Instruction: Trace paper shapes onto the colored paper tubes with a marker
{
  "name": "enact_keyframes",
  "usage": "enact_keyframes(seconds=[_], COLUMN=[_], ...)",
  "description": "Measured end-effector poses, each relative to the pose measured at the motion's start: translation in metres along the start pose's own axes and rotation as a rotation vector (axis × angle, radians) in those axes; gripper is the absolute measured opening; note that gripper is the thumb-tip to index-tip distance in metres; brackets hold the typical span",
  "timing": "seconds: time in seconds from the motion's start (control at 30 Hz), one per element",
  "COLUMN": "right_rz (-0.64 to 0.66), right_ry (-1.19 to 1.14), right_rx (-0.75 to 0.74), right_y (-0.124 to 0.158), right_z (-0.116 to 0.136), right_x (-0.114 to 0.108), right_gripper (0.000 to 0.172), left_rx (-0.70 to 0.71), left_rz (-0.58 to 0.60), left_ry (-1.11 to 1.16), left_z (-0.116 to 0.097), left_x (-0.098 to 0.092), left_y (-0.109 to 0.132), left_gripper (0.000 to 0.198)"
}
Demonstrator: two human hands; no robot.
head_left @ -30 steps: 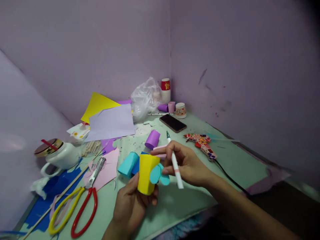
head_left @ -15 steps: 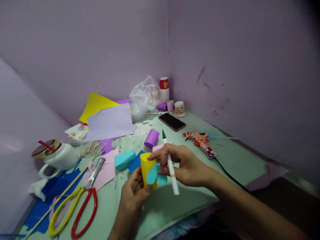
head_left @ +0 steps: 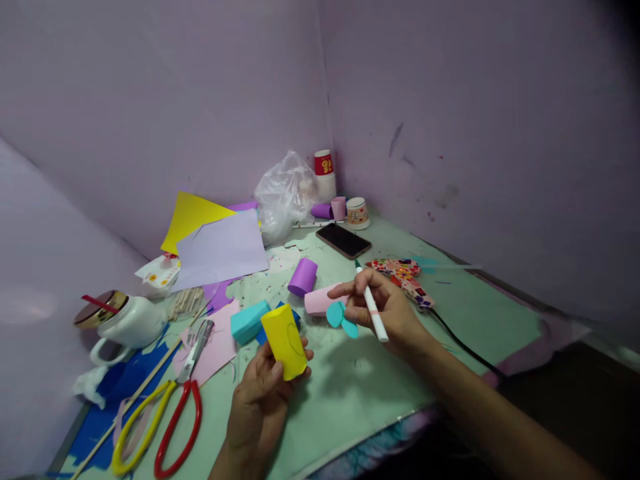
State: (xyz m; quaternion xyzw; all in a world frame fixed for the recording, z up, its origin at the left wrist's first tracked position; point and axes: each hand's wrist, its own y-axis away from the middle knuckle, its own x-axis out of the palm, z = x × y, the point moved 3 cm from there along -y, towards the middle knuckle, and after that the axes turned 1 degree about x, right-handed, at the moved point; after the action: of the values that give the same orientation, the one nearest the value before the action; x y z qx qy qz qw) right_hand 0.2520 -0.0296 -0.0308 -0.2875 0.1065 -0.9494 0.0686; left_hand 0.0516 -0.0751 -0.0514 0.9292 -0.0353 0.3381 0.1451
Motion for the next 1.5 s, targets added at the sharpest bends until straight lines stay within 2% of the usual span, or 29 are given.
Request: enact_keyframes(seconds=[0.1,0.3,0.4,0.57,0.7,0.83,0.93,1.0,1.13,1.3,1.37,1.5], right_rz=[-0.001,0.003,0.007,0.033,0.040,0.059,0.054,0.058,0.090,0.122,0.131,0.136], right_ry=[0.022,0.034,0.044,0.073,0.084,0.073,0.136,0.229,0.413,0.519,0.568,0.742], right_rx=[0.004,0.036,0.034,0.005,0.013,0.001,-0.015,-0.030,-0.127,-0.172,-0.185,-0.310], right_y=[0.001,0.005,0.007,0.008,0.007,0.010,0.018,0.024,0.034,0.035,0.034,0.035], right_z=[-0.003,-0.011,-0.013,-0.010,-0.011,-0.012,-0.010,-0.007,-0.002,-0.011,-0.016,-0.026], right_x=[-0.002,-0.001,0.000,0.002,0.002,0.002,0.004,0.007,0.014,0.022,0.025,0.031], right_gripper=[0.040,0.041,0.041,0.039,0.040,0.040,0.033,0.026,0.020,0.018,0.017,0.022], left_rx=[-0.005,-0.136,-0.140,-0.152,-0.091,0.018,0.153,0.208,0.216,0.254,0.283,0.339], left_rz=[0.015,0.308,0.370,0.270,0.160,0.017,-0.074,-0.126,-0.163,-0.157,-0.231,-0.396], left_ry=[0.013,0.224,0.284,0.290,0.206,-0.070,-0.321,-0.454,-0.595,-0.787,-0.892,-0.975], left_z=[0.000,-0.011,-0.015,-0.013,-0.011,-0.002,0.005,0.009,0.011,0.013,0.014,0.016], left_x=[-0.002,0.002,0.005,0.005,0.002,0.000,0.000,-0.002,-0.004,0.007,0.011,0.013], left_y=[-0.001,0.002,0.005,0.004,0.003,0.004,0.001,-0.002,-0.004,0.004,0.006,0.007], left_gripper=[0.025,0.024,0.025,0.029,0.028,0.037,0.055,0.059,0.056,0.048,0.044,0.041])
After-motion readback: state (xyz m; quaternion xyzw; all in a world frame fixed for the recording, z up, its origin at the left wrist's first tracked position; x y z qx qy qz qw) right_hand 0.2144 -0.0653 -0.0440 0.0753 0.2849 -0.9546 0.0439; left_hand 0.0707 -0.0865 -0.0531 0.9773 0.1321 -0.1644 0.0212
